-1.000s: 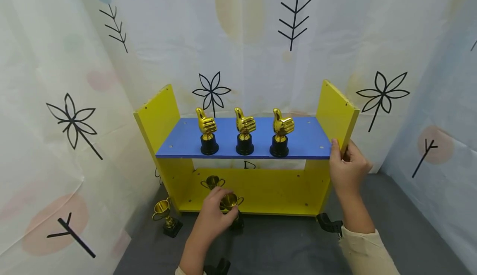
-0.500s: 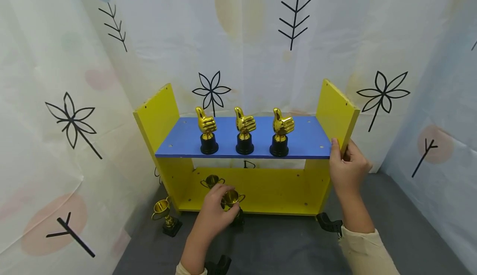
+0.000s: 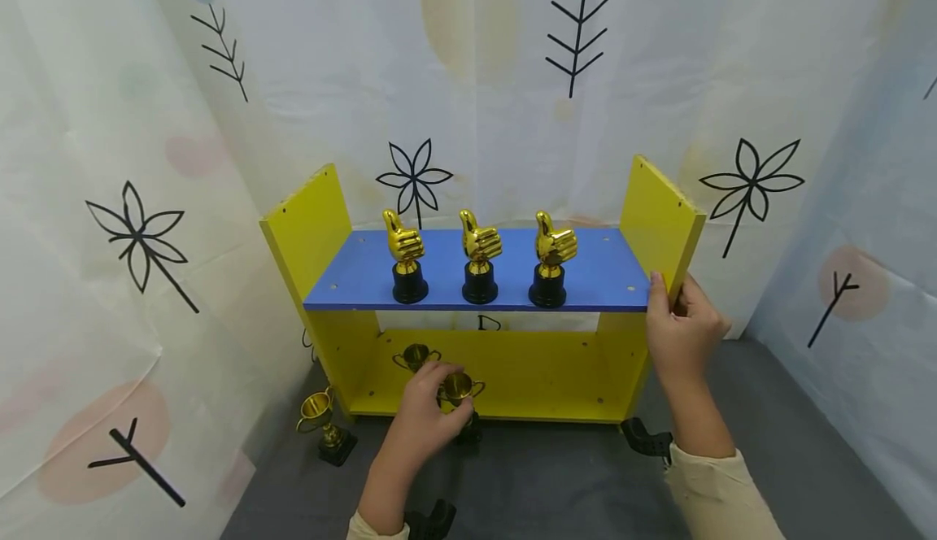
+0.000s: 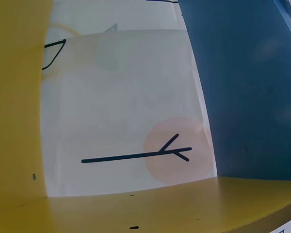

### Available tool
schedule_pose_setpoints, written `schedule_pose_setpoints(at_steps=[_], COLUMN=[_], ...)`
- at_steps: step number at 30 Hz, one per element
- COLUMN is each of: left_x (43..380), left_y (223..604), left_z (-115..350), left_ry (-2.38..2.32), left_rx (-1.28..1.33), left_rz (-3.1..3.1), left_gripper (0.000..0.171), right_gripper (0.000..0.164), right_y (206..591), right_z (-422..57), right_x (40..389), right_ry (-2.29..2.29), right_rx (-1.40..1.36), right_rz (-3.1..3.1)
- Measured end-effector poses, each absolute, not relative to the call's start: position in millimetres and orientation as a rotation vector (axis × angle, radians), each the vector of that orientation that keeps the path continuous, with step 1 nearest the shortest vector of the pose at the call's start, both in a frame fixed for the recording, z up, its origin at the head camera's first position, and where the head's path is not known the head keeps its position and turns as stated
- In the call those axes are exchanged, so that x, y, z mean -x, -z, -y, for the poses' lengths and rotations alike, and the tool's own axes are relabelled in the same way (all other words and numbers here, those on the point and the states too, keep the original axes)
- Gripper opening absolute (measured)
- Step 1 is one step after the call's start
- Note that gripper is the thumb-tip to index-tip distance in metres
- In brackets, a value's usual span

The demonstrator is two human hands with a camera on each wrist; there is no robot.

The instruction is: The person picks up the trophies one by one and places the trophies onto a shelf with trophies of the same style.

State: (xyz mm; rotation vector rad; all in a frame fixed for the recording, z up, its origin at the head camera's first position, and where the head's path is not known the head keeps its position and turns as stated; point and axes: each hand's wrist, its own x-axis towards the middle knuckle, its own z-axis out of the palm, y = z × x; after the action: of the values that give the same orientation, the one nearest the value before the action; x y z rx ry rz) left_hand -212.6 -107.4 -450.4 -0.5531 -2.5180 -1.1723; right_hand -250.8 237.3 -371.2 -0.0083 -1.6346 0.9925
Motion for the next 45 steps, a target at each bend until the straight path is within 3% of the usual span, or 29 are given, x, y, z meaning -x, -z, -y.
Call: schedule_pose_setpoints(at_steps=[10, 35, 45], left_x=[215, 223, 239], left_y=[450, 450, 452], left_z=[108, 101, 95], left_ry=[1.247, 1.218, 1.239], left_rx=[0.561, 0.506, 0.48], left_rz=[2.562, 2.555, 2.533], left_gripper=[0.043, 0.041, 0.042], right_gripper=[0.027, 0.022, 0.027], right_y=[369, 374, 372], right_z=[-235, -237, -236], right_x=[252, 256, 252], right_ry=[-1.0, -0.983, -1.001], right_rx=[0.037, 0.01, 0.007], right_rz=[1.604, 1.576, 1.599])
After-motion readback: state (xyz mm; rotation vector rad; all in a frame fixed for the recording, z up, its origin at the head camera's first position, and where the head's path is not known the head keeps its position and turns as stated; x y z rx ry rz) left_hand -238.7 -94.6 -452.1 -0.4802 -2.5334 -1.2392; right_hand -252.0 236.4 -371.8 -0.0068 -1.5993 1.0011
